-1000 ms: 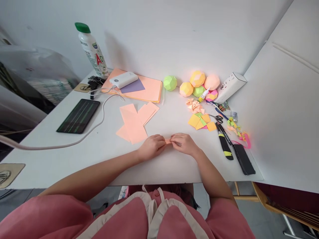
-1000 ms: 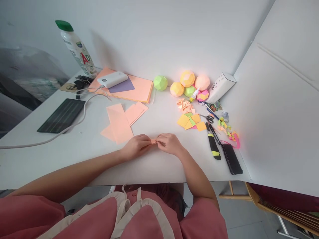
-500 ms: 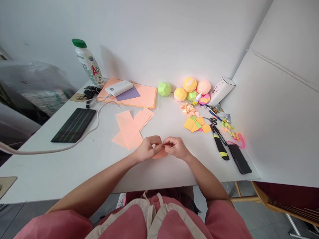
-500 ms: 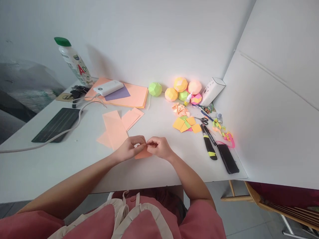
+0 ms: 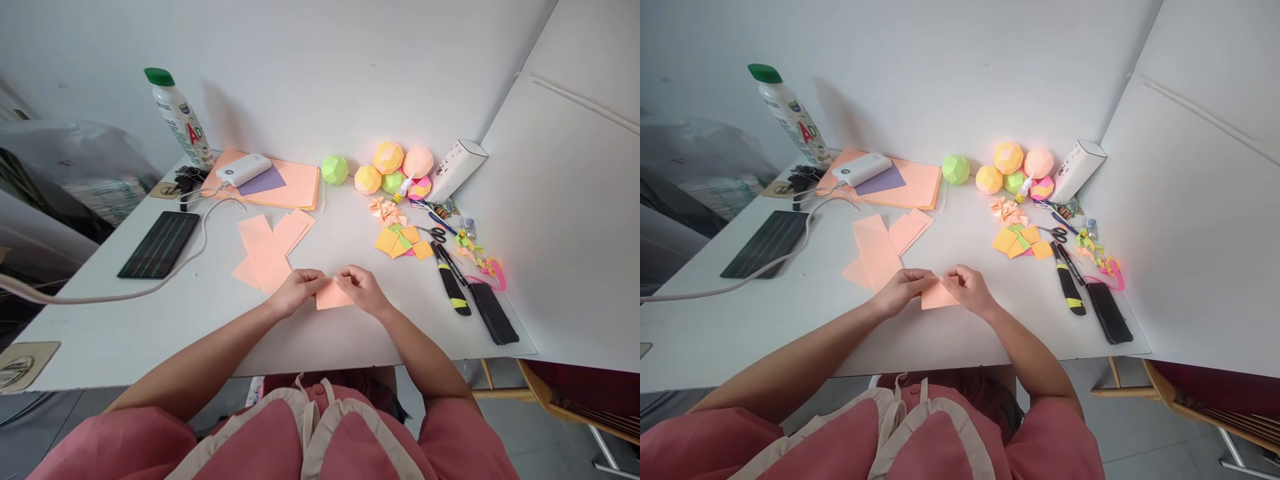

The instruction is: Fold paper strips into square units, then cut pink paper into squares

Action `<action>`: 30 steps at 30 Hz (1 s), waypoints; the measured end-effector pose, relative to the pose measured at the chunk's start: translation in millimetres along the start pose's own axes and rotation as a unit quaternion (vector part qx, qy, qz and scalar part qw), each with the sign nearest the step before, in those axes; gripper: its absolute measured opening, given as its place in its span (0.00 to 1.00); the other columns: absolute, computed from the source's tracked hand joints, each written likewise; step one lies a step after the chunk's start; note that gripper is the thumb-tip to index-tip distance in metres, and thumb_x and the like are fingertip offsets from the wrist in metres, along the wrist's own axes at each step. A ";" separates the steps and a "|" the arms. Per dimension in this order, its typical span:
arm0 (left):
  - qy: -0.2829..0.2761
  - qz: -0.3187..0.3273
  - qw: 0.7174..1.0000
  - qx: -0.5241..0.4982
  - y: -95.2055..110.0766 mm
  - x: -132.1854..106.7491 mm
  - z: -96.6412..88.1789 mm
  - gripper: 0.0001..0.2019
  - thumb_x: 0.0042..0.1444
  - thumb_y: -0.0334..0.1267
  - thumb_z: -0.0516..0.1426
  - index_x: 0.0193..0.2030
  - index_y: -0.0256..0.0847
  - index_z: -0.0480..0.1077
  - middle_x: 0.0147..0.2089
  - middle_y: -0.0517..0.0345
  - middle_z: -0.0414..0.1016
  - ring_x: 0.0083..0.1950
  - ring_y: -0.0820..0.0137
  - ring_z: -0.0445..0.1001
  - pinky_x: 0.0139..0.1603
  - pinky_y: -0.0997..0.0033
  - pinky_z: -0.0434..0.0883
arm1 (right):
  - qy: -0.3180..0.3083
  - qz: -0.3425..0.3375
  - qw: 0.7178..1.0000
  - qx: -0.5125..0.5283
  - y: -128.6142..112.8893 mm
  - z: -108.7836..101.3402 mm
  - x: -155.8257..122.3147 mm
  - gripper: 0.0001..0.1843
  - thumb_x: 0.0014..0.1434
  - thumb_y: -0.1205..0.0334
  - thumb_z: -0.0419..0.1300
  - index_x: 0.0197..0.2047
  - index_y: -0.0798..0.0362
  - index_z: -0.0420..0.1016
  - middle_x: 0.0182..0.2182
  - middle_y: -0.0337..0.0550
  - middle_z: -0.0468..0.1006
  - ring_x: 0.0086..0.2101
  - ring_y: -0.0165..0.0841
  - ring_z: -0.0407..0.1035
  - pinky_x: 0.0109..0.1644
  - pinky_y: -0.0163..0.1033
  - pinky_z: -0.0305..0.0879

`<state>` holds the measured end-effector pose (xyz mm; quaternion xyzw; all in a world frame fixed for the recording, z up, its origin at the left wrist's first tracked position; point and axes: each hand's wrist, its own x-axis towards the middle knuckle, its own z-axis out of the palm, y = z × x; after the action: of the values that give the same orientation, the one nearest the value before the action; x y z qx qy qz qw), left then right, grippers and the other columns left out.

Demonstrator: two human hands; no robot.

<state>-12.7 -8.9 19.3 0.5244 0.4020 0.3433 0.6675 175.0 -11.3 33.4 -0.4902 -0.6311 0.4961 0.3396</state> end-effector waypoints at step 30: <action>0.032 0.050 0.995 0.081 -11.7 -1.7 6.7 0.14 0.51 0.48 0.58 0.30 0.38 0.67 0.28 0.60 0.68 0.28 0.74 0.65 0.28 0.74 0.63 | 0.022 -0.102 0.993 -0.063 9.0 9.9 -4.4 0.06 0.54 0.61 0.56 0.27 0.52 0.70 0.26 0.38 0.73 0.29 0.29 0.66 0.33 0.34 0.63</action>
<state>-7.0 -15.8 9.0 0.5846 0.4232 0.3593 0.5916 169.8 -18.1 22.3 -0.4547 -0.6998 0.4074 0.3709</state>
